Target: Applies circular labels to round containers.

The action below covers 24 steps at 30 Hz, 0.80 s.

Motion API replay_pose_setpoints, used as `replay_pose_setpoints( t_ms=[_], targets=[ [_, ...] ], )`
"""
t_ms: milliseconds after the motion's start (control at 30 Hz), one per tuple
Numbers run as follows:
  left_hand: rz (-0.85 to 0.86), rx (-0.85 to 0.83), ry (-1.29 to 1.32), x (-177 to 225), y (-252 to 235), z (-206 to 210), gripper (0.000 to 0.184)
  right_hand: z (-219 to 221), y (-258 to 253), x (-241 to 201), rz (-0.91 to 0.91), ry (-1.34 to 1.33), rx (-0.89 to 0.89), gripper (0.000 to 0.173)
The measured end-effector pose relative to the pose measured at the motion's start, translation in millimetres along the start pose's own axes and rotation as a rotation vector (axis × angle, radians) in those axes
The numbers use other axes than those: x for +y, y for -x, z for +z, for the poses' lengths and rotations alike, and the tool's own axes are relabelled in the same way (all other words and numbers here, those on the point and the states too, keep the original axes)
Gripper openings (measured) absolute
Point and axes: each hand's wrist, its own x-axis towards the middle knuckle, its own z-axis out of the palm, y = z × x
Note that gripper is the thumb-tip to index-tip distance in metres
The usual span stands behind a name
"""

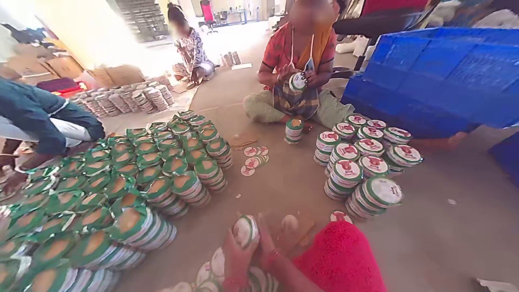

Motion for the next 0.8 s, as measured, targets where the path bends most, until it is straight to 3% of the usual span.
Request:
replay_pose_setpoints(
  t_ms=[67, 133, 233, 300, 400, 500, 633, 700, 800],
  targets=[
    [0.032, 0.039, 0.047, 0, -3, -15, 0.121, 21, 1, -14, -0.096, 0.171, 0.080, 0.055],
    [0.043, 0.143, 0.222, -8, -8, -36, 0.103, 28, 2, -19, -0.342, 0.728, 0.097, 0.047],
    [0.032, 0.450, 0.452, -20, -26, -58, 0.072, 6, -17, 2, -0.499, 1.787, 0.088, 0.086],
    [-0.035, 0.560, 0.499, -32, -33, -66, 0.065, -13, -35, 30, -0.329, 2.067, 0.041, 0.090],
    [-0.124, 0.538, 0.529, -25, -29, -76, 0.063, -12, -38, 36, -0.262, 2.089, 0.014, 0.099],
    [-0.198, 0.534, 0.531, -25, -30, -81, 0.062, -8, -32, 28, -0.336, 2.118, -0.076, 0.109],
    [-0.235, 0.534, 0.497, -38, -29, -92, 0.059, -15, -52, 9, -0.449, 2.203, -0.238, 0.089],
    [-0.260, 0.548, 0.506, -34, -30, -97, 0.056, -21, -72, -22, -0.562, 2.143, -0.081, 0.079],
    [-0.290, 0.573, 0.533, -30, -31, -104, 0.058, -23, -92, -77, -0.586, 1.910, 0.445, 0.072]
  ],
)
